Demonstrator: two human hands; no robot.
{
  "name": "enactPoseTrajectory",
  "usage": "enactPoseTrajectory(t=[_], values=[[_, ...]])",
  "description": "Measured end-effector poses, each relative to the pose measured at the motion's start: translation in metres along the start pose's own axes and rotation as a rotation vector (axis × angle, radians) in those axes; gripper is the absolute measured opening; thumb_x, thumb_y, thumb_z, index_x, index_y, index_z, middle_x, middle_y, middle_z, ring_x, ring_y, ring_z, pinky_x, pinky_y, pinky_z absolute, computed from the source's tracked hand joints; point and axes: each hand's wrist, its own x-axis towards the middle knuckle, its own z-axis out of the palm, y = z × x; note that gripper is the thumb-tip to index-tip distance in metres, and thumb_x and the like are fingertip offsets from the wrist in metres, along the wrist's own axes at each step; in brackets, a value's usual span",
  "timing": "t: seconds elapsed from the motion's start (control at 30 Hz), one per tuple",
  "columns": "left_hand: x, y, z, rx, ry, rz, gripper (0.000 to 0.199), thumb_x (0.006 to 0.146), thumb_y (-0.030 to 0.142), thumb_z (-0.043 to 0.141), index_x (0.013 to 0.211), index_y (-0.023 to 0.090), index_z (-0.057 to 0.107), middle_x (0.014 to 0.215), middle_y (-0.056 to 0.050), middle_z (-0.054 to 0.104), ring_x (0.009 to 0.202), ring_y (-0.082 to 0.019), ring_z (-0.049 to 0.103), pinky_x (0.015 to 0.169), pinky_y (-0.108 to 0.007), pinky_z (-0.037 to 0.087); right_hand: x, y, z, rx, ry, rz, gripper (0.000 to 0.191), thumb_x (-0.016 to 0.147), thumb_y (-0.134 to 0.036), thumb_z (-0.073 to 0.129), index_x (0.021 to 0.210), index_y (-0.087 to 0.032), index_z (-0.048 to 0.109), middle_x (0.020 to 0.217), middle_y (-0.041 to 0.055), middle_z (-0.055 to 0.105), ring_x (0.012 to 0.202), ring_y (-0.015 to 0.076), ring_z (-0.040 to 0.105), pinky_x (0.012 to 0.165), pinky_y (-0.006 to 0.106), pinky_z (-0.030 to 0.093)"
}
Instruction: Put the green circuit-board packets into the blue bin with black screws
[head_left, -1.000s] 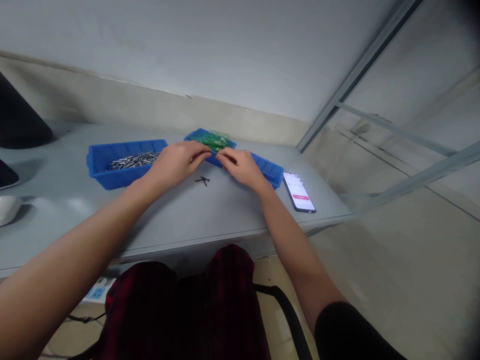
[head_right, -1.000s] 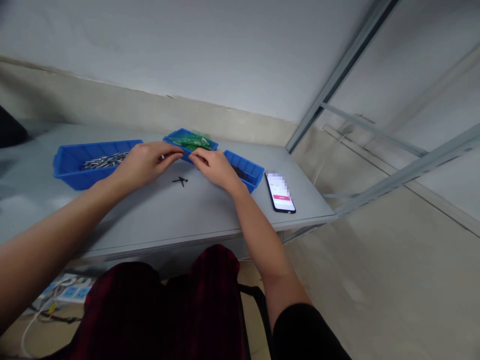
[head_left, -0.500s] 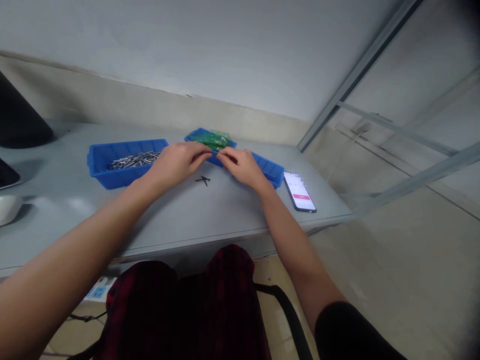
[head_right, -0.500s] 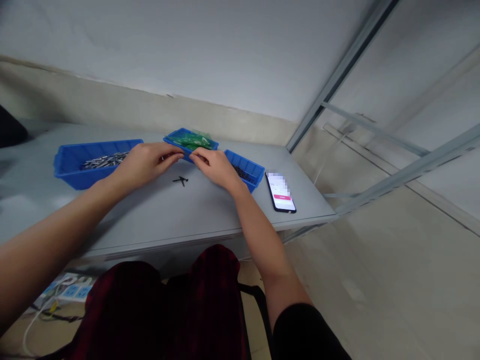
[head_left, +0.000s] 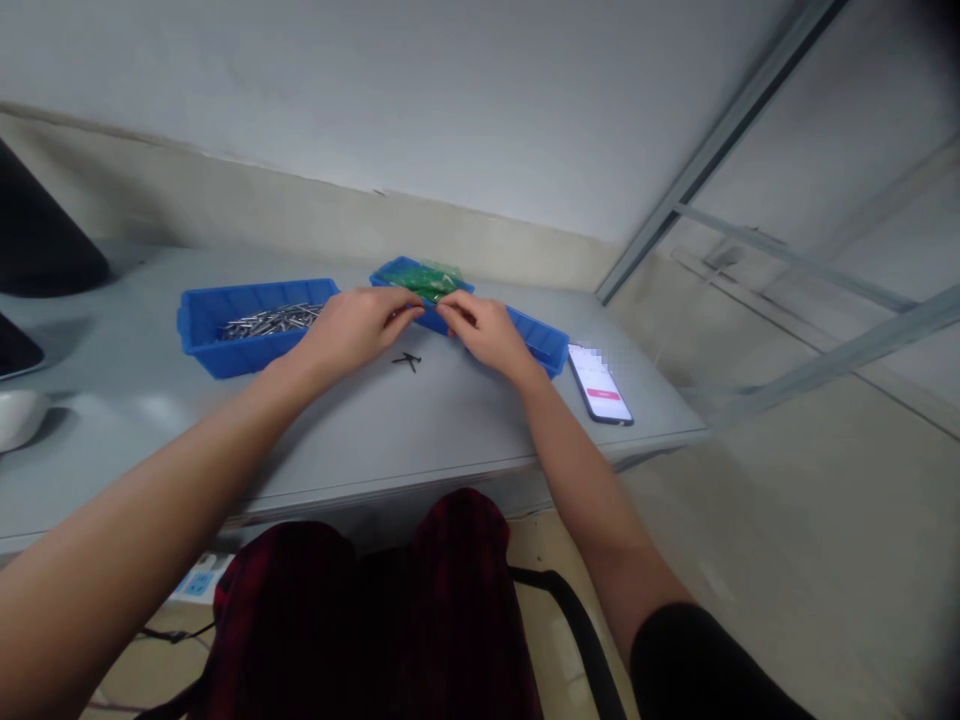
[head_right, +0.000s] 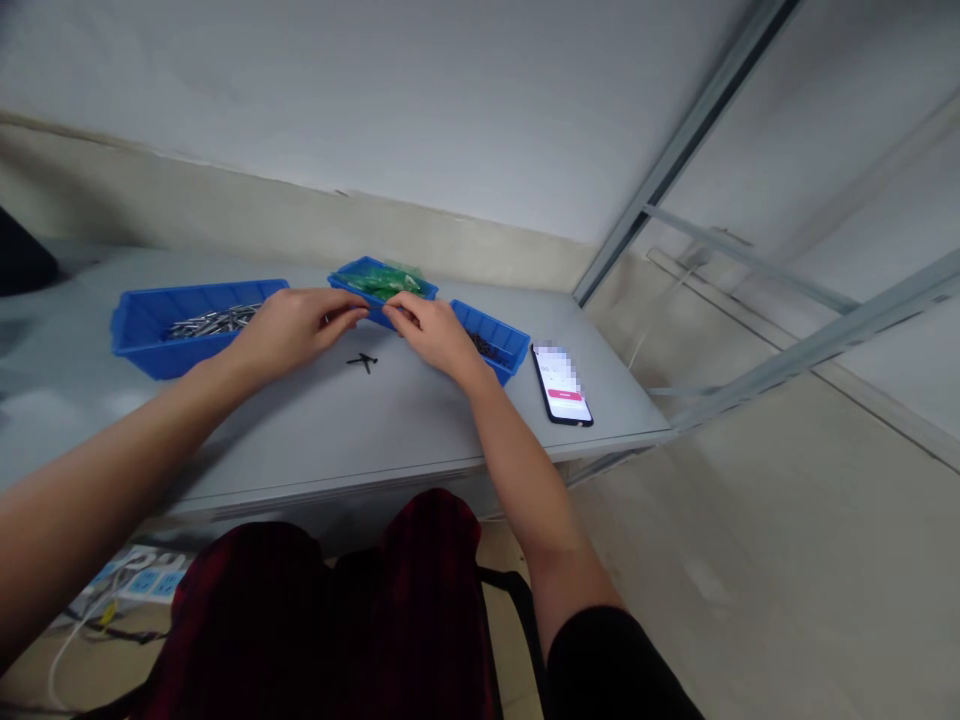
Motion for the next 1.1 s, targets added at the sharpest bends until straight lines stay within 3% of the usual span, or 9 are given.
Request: enactPoseTrajectory(t=[0.4,0.73,1.1], values=[[0.0004,0.0006,-0.0009,0.011,0.001,-0.005,0.036,0.097,0.035,0.043,0.116,0.020,0.070,0.111,-0.009,0.074,0.099,-0.026,0.069,0.084,-0.034,0.050,-0.0011,-0.0019,-0.0015,-0.058,-0.052,0.023,0.028,0.096,-0.039,0.047,0.089,-0.020,0.067,0.077,0.0005,0.064,0.069,0.0132,0.054,0.068,0.025,0.037],[0.0005,0.0019,-0.0031,-0.001,-0.036,-0.021,0.035,0.096,0.034,0.046,0.118,0.020,0.070,0.106,-0.009,0.075,0.094,-0.025,0.069,0.082,-0.033,0.050,-0.0002,0.0017,0.0001,-0.048,-0.018,0.017,0.028,0.096,-0.041,0.049,0.096,-0.021,0.067,0.081,0.0007,0.066,0.071,0.0138,0.056,0.068,0.026,0.039],[0.0002,0.0002,-0.0025,-0.001,-0.064,0.004,0.035,0.095,0.034,0.045,0.114,0.019,0.070,0.101,-0.008,0.075,0.088,-0.024,0.069,0.078,-0.031,0.049,-0.0006,0.0001,-0.0018,-0.084,-0.073,0.029,0.027,0.095,-0.037,0.049,0.095,-0.021,0.070,0.086,0.0020,0.070,0.073,0.0147,0.058,0.071,0.027,0.039]])
